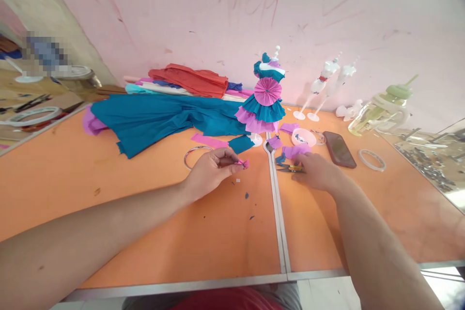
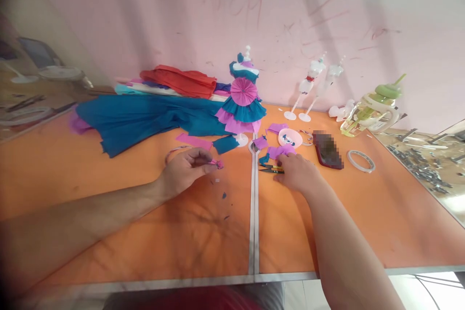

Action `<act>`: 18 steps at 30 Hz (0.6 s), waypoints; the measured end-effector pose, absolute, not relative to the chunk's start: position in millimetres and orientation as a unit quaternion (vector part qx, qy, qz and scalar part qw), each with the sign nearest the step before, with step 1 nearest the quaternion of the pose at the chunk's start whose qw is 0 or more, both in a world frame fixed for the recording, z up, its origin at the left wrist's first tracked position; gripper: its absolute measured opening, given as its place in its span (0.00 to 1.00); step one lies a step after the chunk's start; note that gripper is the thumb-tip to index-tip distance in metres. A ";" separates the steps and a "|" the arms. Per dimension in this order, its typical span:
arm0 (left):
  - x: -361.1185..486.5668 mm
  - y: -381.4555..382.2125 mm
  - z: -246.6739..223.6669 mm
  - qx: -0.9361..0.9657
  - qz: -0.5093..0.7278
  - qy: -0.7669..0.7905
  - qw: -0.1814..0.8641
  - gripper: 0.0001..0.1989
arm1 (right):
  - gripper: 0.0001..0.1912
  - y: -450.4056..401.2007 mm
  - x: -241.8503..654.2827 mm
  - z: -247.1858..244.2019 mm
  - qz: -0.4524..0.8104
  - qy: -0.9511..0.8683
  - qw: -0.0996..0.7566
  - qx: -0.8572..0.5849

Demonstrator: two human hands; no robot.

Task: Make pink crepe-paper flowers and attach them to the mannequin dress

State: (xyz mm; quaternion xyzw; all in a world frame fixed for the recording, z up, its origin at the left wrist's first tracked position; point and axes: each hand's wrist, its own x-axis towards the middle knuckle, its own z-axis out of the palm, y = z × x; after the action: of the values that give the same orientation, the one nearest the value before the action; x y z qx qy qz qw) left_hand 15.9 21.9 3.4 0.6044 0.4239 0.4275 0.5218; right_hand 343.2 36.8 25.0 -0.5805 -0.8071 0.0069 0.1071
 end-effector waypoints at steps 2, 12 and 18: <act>16.7 18.0 4.9 0.630 0.440 0.431 0.473 0.14 | 0.12 35.4 335.1 29.0 0.015 -0.801 0.082 -0.592; 9.0 17.2 15.5 0.805 0.476 0.346 0.075 0.06 | 0.09 22.5 299.1 44.6 0.116 -0.793 0.099 -0.589; 8.3 15.3 11.7 0.808 0.465 0.360 0.037 0.07 | 0.15 -4.9 248.4 57.4 0.383 -0.669 0.290 -0.568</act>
State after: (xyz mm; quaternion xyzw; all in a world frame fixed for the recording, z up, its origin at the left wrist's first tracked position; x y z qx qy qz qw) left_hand 8.3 15.3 11.7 0.8079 0.3602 0.4650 0.0366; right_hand 248.4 -4.9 57.4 -0.5680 -0.6687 0.3827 0.2895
